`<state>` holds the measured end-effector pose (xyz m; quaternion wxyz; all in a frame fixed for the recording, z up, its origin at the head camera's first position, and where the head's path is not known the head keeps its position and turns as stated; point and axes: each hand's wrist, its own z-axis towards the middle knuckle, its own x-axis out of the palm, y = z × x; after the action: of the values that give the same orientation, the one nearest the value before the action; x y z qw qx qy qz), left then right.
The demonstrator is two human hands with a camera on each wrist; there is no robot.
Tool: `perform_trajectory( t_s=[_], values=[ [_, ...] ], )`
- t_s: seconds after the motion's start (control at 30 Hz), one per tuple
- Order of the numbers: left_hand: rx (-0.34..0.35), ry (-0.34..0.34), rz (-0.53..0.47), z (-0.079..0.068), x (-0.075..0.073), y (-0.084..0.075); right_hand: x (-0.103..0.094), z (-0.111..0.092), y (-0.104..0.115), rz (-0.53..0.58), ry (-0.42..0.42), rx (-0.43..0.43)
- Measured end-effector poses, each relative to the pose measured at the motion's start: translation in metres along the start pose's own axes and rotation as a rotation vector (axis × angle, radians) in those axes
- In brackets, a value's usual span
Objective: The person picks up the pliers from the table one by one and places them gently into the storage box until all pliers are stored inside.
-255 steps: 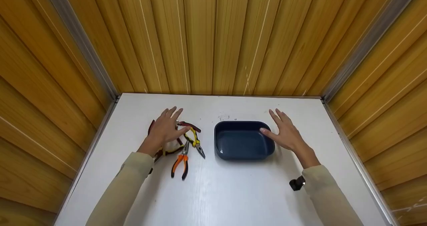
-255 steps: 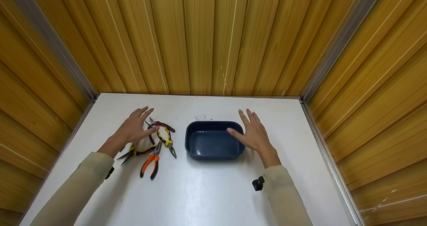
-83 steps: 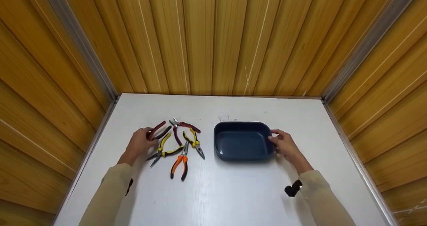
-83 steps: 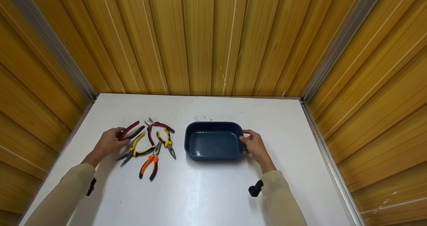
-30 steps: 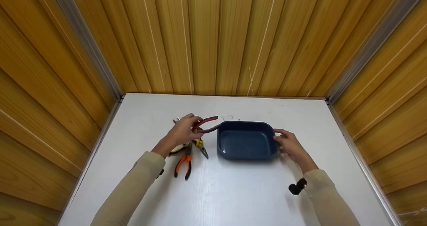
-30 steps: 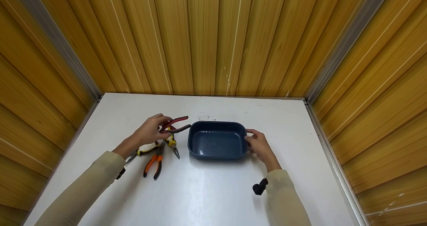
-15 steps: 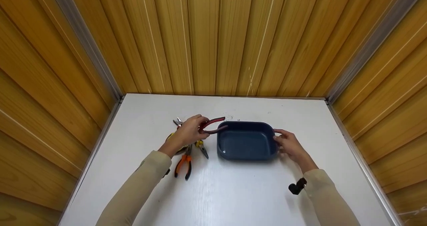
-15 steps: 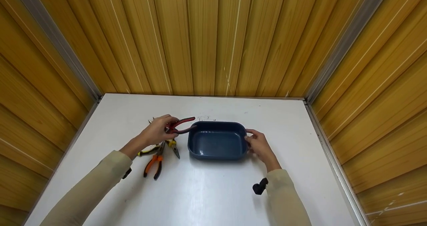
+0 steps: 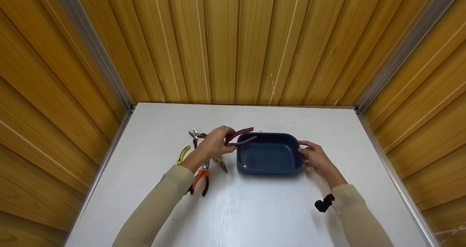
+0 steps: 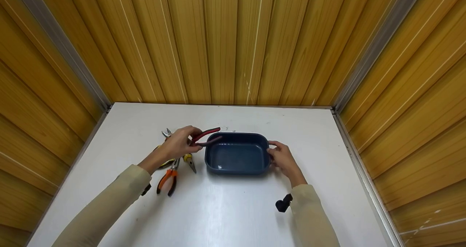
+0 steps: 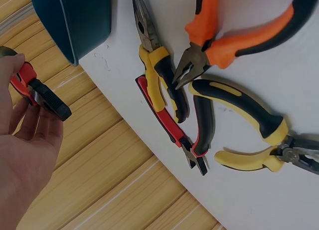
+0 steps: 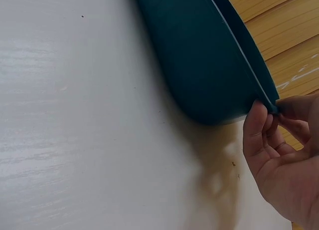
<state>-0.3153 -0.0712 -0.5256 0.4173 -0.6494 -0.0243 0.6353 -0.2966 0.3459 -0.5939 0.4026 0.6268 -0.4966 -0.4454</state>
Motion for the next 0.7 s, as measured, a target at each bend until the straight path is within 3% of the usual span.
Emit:
perform_trajectory(
  t_s=[0.3, 0.53, 0.7],
  values=[
    [-0.023, 0.031, 0.009, 0.001, 0.011, -0.004, 0.005, -0.005, 0.010, 0.029, 0.018, 0.016],
    [0.034, 0.017, 0.024, 0.005, 0.019, -0.007, 0.005, -0.004, 0.008, 0.026, 0.000, 0.005],
    [0.038, 0.003, 0.019, 0.009, 0.021, -0.011, 0.007, 0.001, 0.000, -0.001, -0.026, -0.017]
  ],
)
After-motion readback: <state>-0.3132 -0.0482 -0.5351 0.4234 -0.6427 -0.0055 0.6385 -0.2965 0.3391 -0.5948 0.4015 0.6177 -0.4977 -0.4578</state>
